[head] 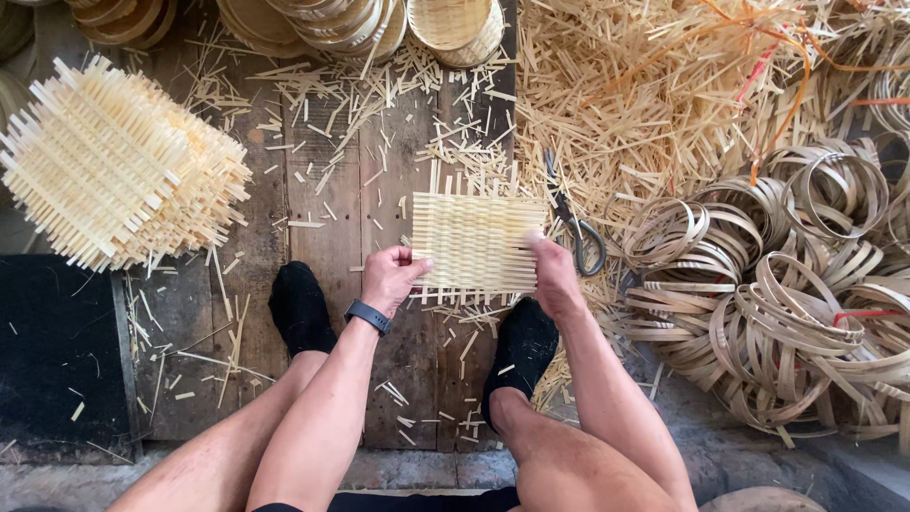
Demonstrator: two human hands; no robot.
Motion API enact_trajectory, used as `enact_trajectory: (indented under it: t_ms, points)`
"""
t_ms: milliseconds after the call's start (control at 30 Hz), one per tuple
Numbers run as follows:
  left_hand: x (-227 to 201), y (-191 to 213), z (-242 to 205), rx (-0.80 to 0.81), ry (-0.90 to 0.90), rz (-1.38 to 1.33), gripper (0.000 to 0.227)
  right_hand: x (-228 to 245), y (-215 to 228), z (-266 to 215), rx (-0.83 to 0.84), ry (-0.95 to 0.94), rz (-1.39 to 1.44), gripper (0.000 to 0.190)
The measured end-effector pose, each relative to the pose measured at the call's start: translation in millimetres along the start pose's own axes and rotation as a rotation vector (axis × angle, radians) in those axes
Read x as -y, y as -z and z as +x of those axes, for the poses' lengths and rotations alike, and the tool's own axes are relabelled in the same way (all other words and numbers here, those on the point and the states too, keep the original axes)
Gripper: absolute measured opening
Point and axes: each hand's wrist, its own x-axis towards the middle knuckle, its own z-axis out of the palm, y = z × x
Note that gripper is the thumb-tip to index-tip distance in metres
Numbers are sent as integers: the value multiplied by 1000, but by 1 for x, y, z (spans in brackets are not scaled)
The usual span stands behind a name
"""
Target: The person assembles a small bamboo container by gluing a base to a woven wall, trimming excess material with shears, and attaching a circular rim.
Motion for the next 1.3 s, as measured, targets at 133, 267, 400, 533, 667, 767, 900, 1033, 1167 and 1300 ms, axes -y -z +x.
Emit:
enact_trajectory:
  t_ms: [133, 267, 400, 533, 667, 767, 900, 1033, 1167, 1300]
  points:
    - [-2, 2, 7, 12, -13, 10, 26, 1, -10, -2, -30, 11, -224, 52]
    - [-5, -1, 20, 67, -12, -142, 30, -3, -10, -2, -10, 39, -161, 47]
    - [-4, -2, 22, 53, 2, -108, 28, -9, -5, -1, 20, 72, -84, 46]
    - [-11, -3, 18, 65, 58, -129, 36, 7, 2, -3, -50, 87, -417, 43]
    - [-31, -4, 9, 9, 6, -31, 55, 71, 38, -10, -196, 311, -1448, 41]
    - [-50, 6, 1, -99, -12, 49, 64, 115, 76, -13, -65, 361, -2351, 33]
    - [-59, 20, 1, -160, -52, -55, 56, 142, 118, -16, 62, 168, -2616, 17]
    - [-56, 21, 3, -173, -56, -96, 45, 148, 137, -15, -2, 371, -2322, 12]
    - [-54, 18, 3, -177, -64, -134, 43, 139, 146, -4, -308, 688, -1755, 23]
    - [-53, 16, 2, -176, -74, -134, 41, 125, 154, 23, -382, 749, -1661, 25]
